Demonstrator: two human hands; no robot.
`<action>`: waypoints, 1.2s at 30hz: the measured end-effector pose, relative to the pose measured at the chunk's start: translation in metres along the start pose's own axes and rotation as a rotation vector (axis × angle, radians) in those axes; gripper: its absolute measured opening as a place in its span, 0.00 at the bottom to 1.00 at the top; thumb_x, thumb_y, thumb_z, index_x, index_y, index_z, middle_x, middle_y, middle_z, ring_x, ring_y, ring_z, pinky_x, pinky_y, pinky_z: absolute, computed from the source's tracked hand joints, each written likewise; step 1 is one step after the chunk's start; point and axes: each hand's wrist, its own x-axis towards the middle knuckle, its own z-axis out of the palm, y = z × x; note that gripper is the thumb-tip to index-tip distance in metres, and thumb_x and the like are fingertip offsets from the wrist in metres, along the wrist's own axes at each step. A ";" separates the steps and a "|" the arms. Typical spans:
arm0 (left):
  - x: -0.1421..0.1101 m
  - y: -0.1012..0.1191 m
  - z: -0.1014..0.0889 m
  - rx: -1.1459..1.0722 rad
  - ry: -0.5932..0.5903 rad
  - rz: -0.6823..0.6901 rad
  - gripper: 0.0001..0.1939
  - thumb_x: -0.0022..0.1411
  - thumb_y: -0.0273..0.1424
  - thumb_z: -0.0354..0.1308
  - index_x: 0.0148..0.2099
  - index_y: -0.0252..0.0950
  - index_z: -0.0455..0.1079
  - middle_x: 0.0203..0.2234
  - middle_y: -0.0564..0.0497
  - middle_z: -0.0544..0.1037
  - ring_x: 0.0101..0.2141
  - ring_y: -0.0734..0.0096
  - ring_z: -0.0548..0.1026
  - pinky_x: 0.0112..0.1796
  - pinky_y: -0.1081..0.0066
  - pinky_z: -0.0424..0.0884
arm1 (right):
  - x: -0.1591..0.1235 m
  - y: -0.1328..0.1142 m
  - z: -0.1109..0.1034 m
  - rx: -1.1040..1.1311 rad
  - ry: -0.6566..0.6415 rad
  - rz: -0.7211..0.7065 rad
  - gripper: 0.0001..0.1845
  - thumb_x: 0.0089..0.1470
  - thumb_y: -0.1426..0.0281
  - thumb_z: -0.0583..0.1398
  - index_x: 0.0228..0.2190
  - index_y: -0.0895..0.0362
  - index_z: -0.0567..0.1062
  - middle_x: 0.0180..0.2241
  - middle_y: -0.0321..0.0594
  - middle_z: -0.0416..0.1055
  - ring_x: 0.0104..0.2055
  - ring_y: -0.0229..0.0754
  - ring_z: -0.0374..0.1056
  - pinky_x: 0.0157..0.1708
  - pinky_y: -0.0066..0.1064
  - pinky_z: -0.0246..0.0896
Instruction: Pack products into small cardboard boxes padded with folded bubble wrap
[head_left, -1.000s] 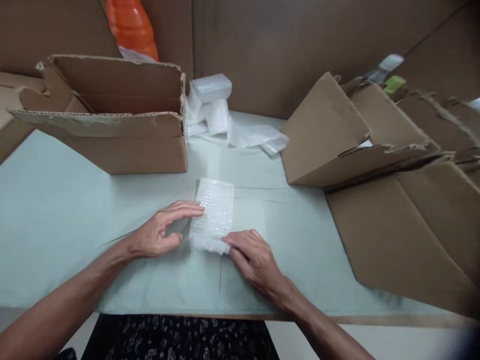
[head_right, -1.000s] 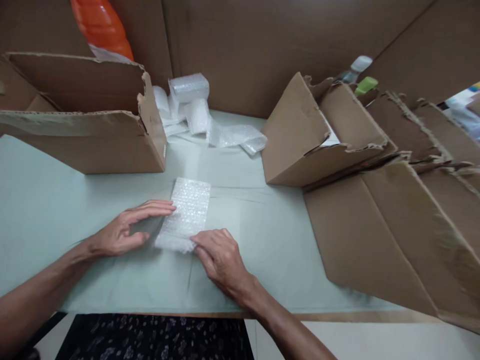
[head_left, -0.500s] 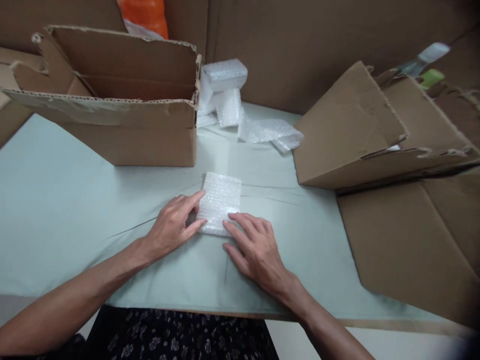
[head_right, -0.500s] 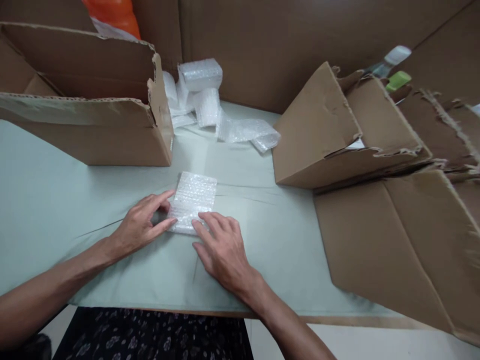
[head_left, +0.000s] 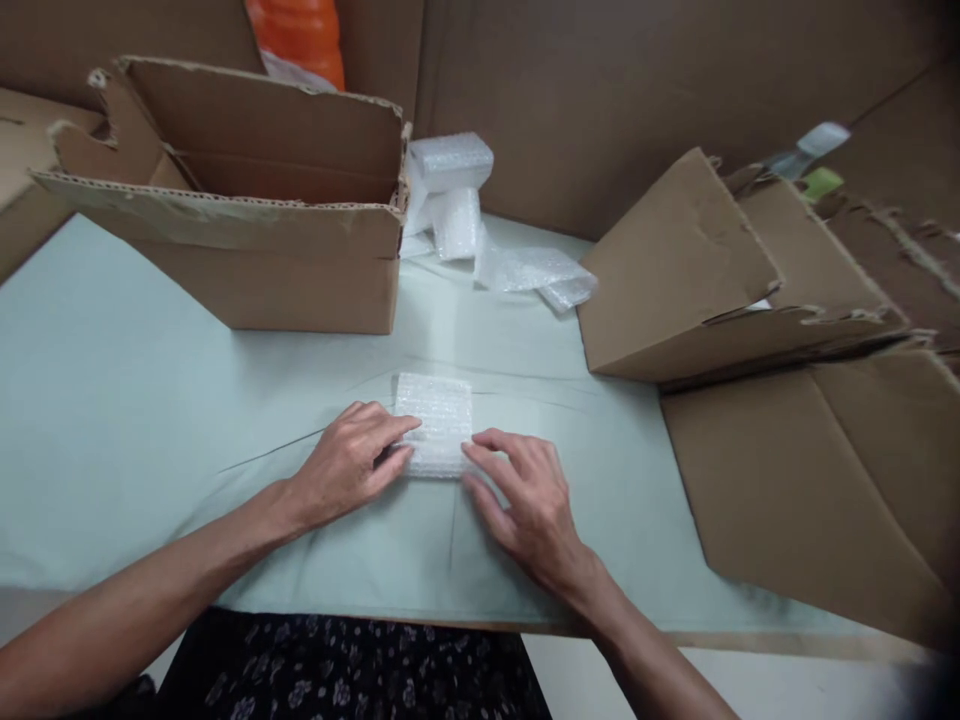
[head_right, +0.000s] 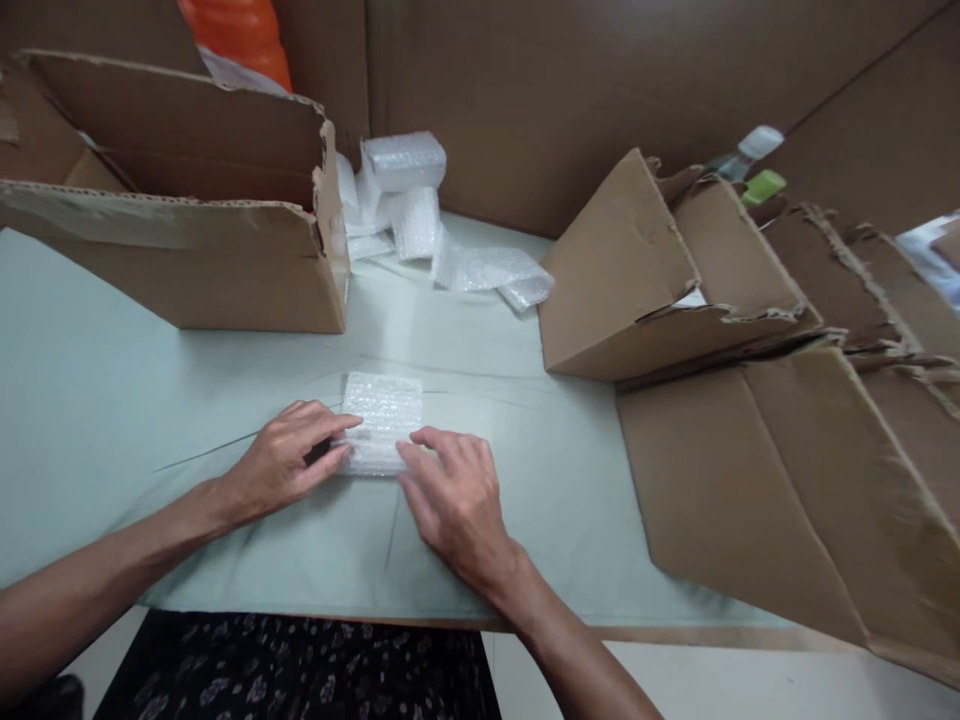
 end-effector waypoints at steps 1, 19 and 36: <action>0.001 -0.001 -0.001 0.021 0.012 -0.008 0.12 0.67 0.26 0.56 0.52 0.33 0.70 0.30 0.49 0.78 0.33 0.65 0.72 0.38 0.62 0.69 | 0.001 -0.001 0.002 -0.040 -0.039 -0.049 0.12 0.63 0.72 0.59 0.47 0.55 0.75 0.48 0.49 0.76 0.49 0.52 0.70 0.46 0.44 0.61; 0.002 -0.008 -0.004 0.163 0.044 -0.093 0.11 0.68 0.29 0.54 0.50 0.35 0.72 0.36 0.46 0.79 0.39 0.59 0.73 0.41 0.58 0.68 | 0.029 0.020 0.018 -0.103 -0.173 0.105 0.24 0.63 0.61 0.58 0.57 0.57 0.69 0.60 0.56 0.66 0.59 0.62 0.63 0.53 0.55 0.61; 0.001 -0.005 -0.001 -0.132 -0.016 -0.135 0.21 0.63 0.25 0.54 0.58 0.39 0.67 0.37 0.49 0.80 0.38 0.63 0.77 0.42 0.60 0.73 | 0.021 0.016 0.011 0.198 -0.184 0.009 0.13 0.59 0.72 0.60 0.47 0.53 0.75 0.40 0.43 0.80 0.38 0.47 0.75 0.40 0.41 0.69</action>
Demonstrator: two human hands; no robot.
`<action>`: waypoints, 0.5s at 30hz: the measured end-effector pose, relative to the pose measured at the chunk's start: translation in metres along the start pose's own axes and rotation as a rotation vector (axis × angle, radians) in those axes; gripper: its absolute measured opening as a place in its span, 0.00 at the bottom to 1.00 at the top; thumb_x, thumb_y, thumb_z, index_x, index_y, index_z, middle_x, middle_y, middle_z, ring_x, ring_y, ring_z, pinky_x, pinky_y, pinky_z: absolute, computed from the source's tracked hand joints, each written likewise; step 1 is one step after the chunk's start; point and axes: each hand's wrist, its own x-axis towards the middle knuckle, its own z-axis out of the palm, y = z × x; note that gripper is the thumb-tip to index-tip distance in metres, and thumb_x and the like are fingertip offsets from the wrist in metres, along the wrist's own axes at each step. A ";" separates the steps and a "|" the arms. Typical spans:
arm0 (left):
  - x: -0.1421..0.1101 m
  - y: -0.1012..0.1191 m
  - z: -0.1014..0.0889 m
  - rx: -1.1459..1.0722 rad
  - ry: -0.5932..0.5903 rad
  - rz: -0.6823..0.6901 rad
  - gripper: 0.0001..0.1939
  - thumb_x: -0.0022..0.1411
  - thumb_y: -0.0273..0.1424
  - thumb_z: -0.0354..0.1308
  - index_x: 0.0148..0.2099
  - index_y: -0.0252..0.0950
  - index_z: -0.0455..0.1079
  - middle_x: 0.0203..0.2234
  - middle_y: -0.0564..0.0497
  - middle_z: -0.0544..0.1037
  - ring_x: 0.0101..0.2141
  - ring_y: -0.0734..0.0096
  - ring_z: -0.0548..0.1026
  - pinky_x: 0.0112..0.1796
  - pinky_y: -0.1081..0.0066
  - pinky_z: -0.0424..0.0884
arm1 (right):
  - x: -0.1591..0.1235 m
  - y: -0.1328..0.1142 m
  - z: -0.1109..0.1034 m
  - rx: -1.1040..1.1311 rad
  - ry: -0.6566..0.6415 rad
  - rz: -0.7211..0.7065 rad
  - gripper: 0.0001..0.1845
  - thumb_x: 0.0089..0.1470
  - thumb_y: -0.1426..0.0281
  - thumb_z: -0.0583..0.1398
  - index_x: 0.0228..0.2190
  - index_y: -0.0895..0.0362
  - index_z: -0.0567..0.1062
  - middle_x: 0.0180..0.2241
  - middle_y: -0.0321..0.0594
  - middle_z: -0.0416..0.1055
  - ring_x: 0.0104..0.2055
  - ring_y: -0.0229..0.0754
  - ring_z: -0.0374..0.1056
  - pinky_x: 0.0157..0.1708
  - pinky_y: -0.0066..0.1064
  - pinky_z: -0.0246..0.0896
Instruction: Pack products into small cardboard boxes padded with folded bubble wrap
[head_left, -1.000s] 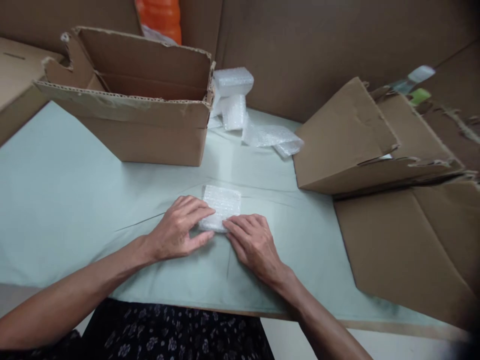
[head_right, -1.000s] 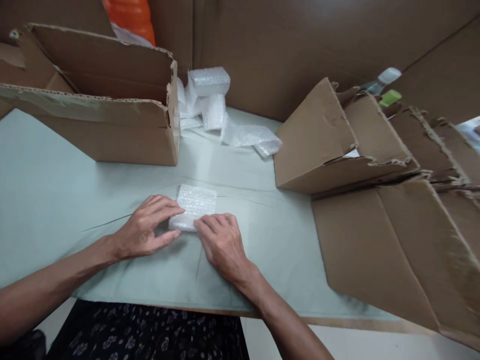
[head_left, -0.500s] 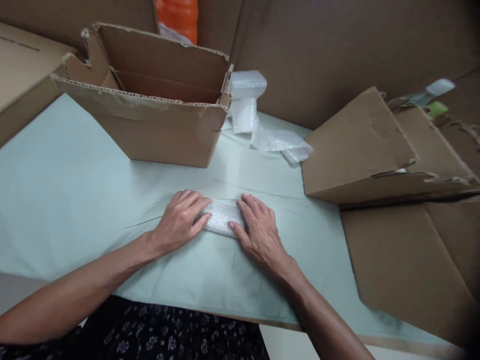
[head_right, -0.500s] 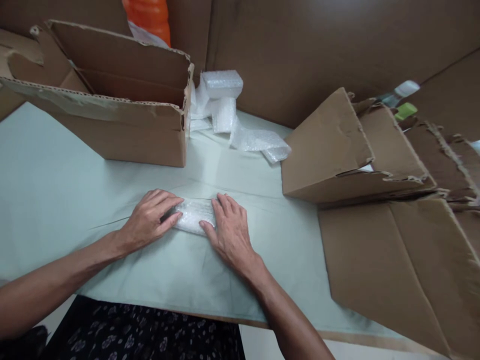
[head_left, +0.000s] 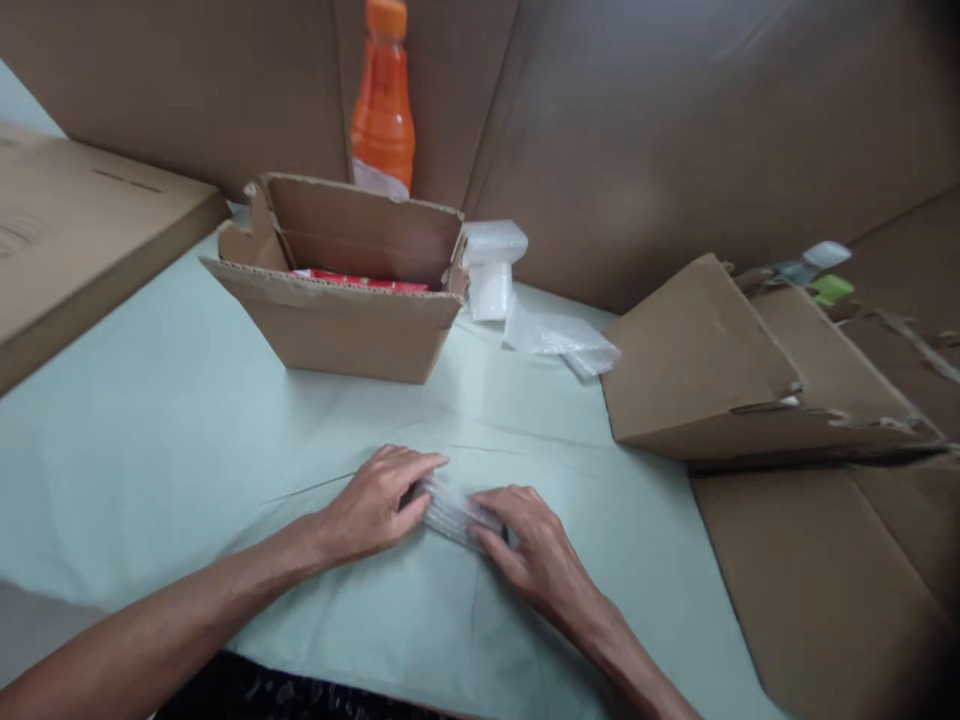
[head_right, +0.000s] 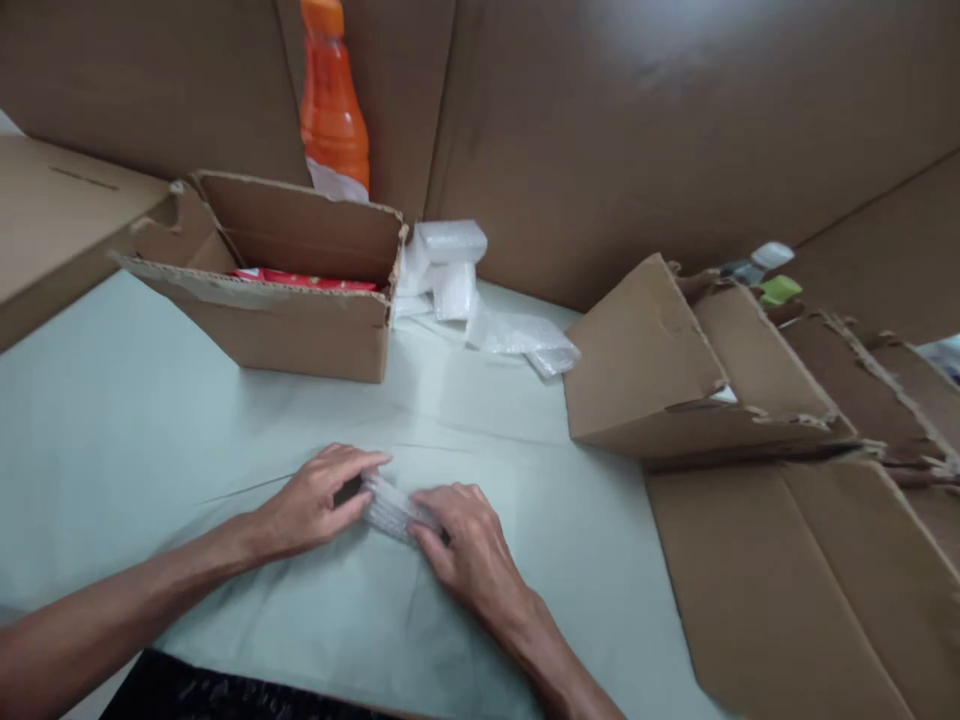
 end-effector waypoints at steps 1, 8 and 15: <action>0.000 0.002 0.000 0.007 0.011 0.009 0.20 0.63 0.24 0.54 0.57 0.38 0.67 0.36 0.49 0.80 0.37 0.63 0.77 0.41 0.60 0.74 | 0.002 0.000 -0.002 -0.019 -0.023 -0.024 0.10 0.59 0.72 0.60 0.44 0.53 0.76 0.37 0.42 0.80 0.37 0.47 0.74 0.39 0.40 0.69; 0.008 0.041 -0.074 0.211 0.285 0.129 0.21 0.64 0.23 0.57 0.59 0.41 0.65 0.52 0.42 0.74 0.55 0.56 0.71 0.52 0.54 0.72 | 0.026 0.004 -0.034 -0.102 -0.031 -0.087 0.05 0.61 0.71 0.60 0.39 0.51 0.75 0.32 0.37 0.78 0.33 0.45 0.73 0.33 0.36 0.69; 0.052 0.003 -0.152 0.692 0.604 0.172 0.28 0.62 0.20 0.56 0.63 0.41 0.61 0.52 0.43 0.75 0.57 0.50 0.72 0.58 0.45 0.64 | 0.077 -0.014 -0.100 -0.110 0.269 -0.107 0.06 0.62 0.61 0.61 0.39 0.47 0.76 0.31 0.35 0.79 0.30 0.42 0.74 0.28 0.31 0.69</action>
